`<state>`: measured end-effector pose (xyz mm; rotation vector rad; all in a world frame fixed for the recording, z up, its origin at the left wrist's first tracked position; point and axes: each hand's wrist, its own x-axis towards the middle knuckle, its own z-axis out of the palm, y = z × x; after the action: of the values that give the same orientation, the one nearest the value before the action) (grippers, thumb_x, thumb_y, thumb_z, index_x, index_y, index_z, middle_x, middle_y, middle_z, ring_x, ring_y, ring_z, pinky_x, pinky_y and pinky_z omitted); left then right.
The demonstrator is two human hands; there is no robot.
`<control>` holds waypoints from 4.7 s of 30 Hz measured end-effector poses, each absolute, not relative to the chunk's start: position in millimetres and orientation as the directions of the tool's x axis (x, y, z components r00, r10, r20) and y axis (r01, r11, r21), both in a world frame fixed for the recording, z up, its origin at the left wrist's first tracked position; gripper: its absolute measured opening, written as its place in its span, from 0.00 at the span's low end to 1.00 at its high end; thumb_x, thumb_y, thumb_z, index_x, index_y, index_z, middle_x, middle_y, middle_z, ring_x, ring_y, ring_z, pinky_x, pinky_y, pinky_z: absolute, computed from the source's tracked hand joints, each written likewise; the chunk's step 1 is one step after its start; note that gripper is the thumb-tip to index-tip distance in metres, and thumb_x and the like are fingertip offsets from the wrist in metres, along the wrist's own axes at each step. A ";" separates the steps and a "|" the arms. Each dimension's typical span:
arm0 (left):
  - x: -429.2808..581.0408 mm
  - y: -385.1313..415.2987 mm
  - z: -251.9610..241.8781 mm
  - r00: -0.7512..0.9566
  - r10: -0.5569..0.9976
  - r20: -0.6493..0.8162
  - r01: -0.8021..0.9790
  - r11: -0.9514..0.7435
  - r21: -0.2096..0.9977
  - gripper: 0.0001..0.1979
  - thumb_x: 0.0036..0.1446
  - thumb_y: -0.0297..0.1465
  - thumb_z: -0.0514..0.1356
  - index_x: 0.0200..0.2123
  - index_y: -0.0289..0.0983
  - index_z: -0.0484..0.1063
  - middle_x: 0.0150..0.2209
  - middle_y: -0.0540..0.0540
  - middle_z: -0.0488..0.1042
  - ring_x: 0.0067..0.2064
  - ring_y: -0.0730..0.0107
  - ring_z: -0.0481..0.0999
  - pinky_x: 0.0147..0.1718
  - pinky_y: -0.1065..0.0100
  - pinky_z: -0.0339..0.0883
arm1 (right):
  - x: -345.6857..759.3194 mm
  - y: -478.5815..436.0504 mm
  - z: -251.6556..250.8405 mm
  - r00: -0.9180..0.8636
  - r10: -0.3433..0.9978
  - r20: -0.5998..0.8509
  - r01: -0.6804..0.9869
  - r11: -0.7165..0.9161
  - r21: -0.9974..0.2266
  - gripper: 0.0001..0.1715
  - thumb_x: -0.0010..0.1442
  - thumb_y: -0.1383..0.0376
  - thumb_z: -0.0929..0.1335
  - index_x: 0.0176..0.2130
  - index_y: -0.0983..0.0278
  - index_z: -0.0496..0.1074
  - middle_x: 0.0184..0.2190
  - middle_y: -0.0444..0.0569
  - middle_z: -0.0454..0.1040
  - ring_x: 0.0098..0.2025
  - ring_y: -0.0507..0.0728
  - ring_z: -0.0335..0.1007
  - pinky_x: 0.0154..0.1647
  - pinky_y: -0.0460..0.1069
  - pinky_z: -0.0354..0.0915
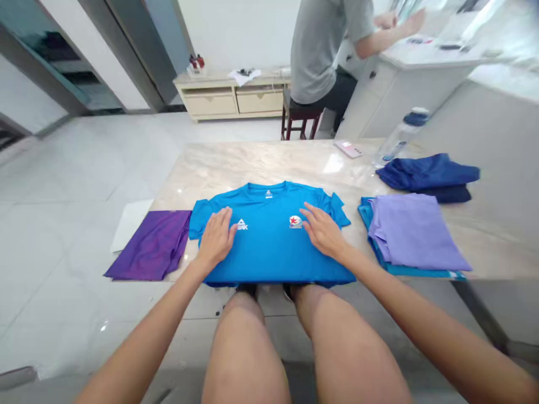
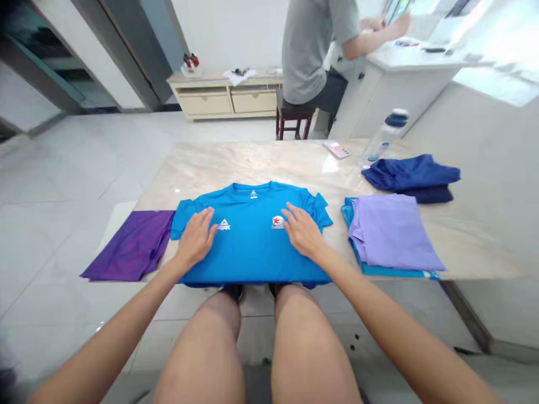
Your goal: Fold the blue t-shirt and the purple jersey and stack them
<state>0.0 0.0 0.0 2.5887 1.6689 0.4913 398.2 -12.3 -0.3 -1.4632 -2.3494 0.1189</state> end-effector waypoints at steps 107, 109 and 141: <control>-33.9 15.9 39.9 -0.460 0.881 -0.111 0.808 0.467 0.358 0.06 0.71 0.32 0.59 0.40 0.39 0.75 0.48 0.36 0.84 0.53 0.52 0.83 0.50 0.61 0.71 | 424.6 -30.1 -28.2 -0.167 0.961 0.222 0.953 0.215 -0.213 0.44 0.76 0.46 0.55 0.78 0.65 0.62 0.81 0.57 0.55 0.82 0.70 0.48 0.80 0.68 0.49; -34.4 10.0 43.0 -0.471 0.879 -0.076 0.801 0.462 0.382 0.07 0.73 0.31 0.56 0.43 0.38 0.73 0.47 0.37 0.83 0.52 0.55 0.83 0.49 0.62 0.71 | 424.6 -30.3 -29.3 -0.170 0.960 0.224 0.950 0.220 -0.221 0.44 0.76 0.47 0.55 0.79 0.65 0.62 0.81 0.58 0.55 0.82 0.70 0.48 0.80 0.69 0.48; 43.1 -51.0 16.3 0.432 0.863 0.260 0.820 -0.497 0.284 0.25 0.77 0.42 0.56 0.71 0.40 0.68 0.72 0.36 0.70 0.71 0.47 0.69 0.71 0.44 0.63 | 427.4 -63.3 -2.0 -0.254 0.913 0.320 0.898 0.346 -0.274 0.29 0.79 0.52 0.61 0.67 0.65 0.73 0.60 0.64 0.78 0.62 0.71 0.73 0.66 0.66 0.68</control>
<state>43.1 -51.0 16.3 2.5604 1.5115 0.5695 427.4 -63.3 -2.0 -1.5855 -2.1956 0.0493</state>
